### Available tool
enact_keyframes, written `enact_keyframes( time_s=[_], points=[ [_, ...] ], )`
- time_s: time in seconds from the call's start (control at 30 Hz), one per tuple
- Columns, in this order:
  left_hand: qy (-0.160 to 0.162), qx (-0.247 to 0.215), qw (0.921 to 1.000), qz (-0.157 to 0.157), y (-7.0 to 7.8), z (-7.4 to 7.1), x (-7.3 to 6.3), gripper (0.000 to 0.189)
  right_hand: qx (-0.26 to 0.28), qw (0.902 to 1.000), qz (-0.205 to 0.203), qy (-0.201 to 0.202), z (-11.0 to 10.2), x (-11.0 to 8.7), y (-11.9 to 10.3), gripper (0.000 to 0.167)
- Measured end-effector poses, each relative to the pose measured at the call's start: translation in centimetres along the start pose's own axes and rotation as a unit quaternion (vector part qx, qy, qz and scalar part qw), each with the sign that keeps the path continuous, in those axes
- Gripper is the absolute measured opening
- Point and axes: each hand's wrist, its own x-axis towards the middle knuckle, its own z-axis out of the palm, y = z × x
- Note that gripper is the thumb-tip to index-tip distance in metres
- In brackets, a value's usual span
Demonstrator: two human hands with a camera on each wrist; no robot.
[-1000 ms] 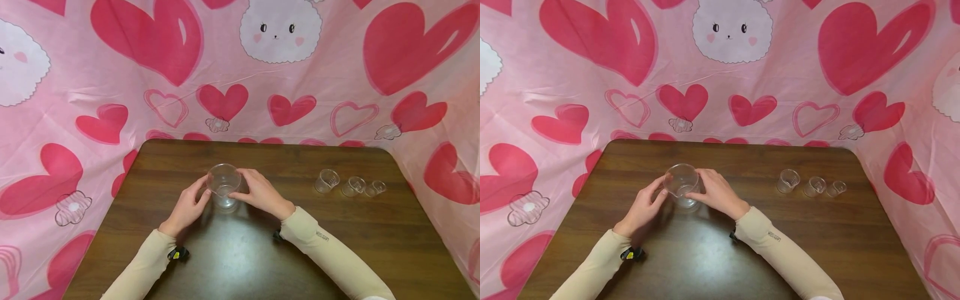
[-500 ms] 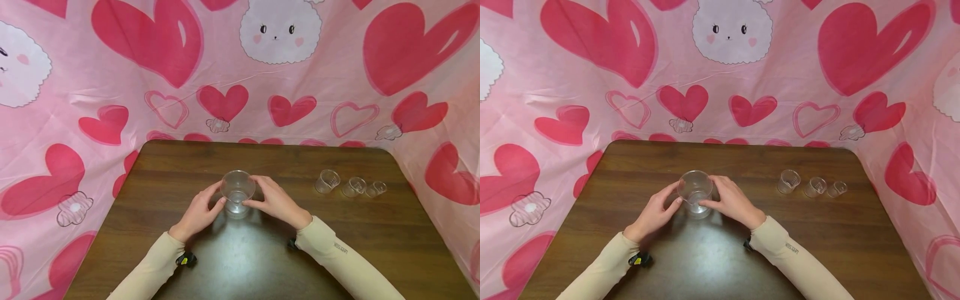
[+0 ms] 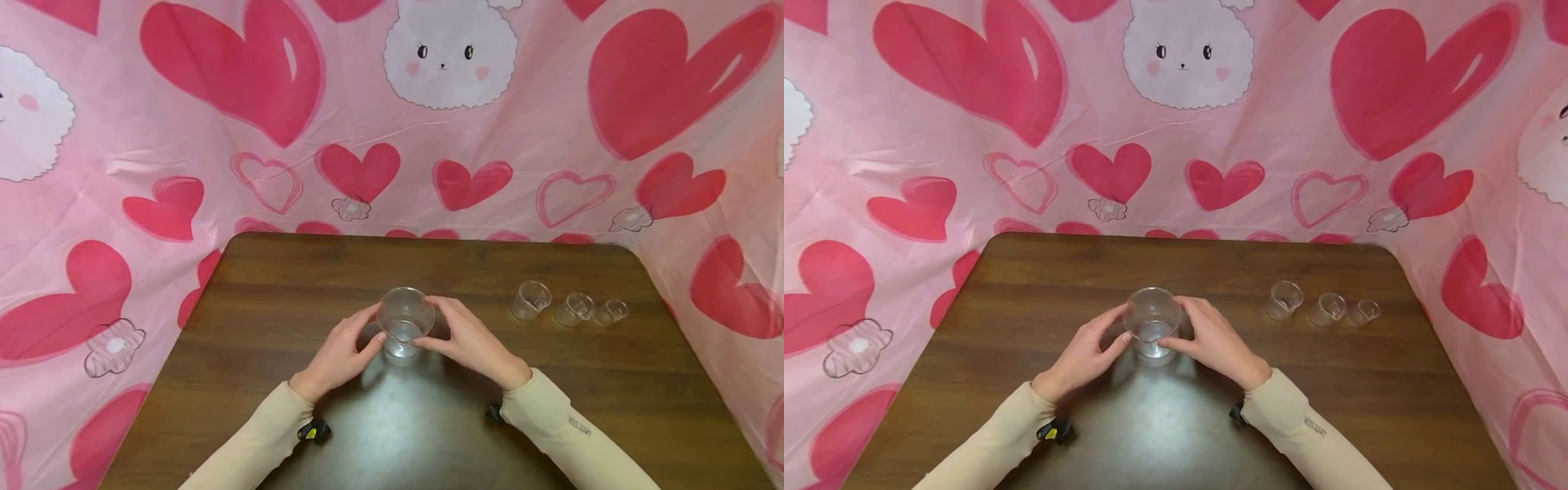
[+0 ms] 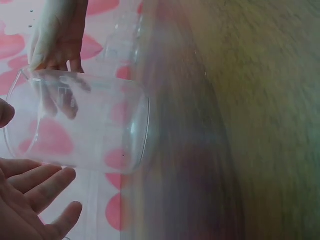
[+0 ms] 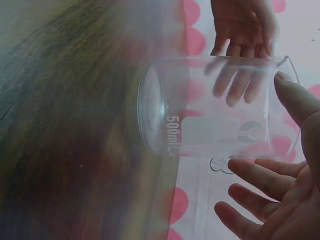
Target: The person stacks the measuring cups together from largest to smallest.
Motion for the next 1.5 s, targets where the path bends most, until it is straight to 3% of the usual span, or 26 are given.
enact_keyframes(
  time_s=[0.47,0.87,1.03,1.27,1.5],
  points=[
    [-0.020,-0.013,0.9997,-0.001,0.6,1.7,0.4,0.060,0.009,0.9999,0.014,-0.002,-0.6,-1.6,1.2,0.077],
    [-0.022,-0.021,0.9995,0.004,0.6,2.0,0.4,0.064,0.009,0.9998,0.016,-0.008,-0.7,-1.9,1.4,0.077],
    [-0.029,-0.046,0.9984,0.011,0.1,2.2,1.0,0.083,0.011,0.9998,0.015,-0.006,-0.6,-1.9,1.4,0.077],
    [-0.071,-0.094,0.9929,-0.015,-0.3,2.8,2.4,0.116,0.008,0.9999,0.005,-0.009,-0.6,-2.0,1.5,0.077],
    [-0.083,-0.126,0.9885,-0.007,-0.4,3.9,3.3,0.125,0.012,0.9998,0.007,-0.012,-0.6,-2.1,1.4,0.078]
  ],
)
